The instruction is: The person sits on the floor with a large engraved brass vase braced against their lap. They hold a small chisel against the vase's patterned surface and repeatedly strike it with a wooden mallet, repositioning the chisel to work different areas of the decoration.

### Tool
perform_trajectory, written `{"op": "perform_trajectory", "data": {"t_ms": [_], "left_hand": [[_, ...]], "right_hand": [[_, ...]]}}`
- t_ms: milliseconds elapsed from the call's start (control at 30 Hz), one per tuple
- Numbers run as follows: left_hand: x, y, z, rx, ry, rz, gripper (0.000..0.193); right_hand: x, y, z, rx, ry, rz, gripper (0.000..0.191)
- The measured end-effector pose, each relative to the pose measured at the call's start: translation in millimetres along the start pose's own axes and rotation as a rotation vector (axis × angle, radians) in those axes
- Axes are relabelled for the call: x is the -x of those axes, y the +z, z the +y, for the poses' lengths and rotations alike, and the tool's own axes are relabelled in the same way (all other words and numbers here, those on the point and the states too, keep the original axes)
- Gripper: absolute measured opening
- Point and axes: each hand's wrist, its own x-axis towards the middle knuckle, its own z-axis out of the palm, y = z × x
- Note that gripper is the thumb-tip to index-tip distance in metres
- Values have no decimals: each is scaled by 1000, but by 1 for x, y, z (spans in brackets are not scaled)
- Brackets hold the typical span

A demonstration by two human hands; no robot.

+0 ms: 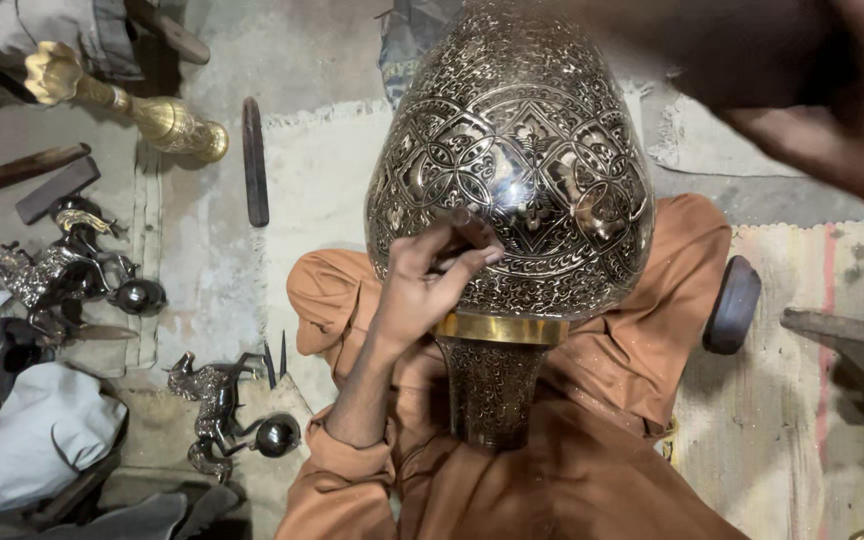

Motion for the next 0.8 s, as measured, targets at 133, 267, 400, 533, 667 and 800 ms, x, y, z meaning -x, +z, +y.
{"op": "perform_trajectory", "data": {"t_ms": [133, 267, 400, 533, 667, 800], "left_hand": [[1, 2, -3, -38, -59, 12, 12], [1, 0, -6, -99, -23, -12, 13], [1, 0, -6, 3, 56, -34, 15], [1, 2, -6, -37, 7, 8, 13], [1, 2, -6, -90, -70, 28, 14], [1, 2, -7, -199, 4, 16, 13]], "right_hand": [[5, 7, 4, -102, 49, -47, 58], [6, 8, 4, -346, -66, 93, 52], [4, 10, 4, -140, -111, -1, 52], [8, 17, 8, 324, -75, -69, 63], [8, 28, 11, -434, -29, 279, 54], [11, 32, 17, 419, -222, -150, 66]]}}
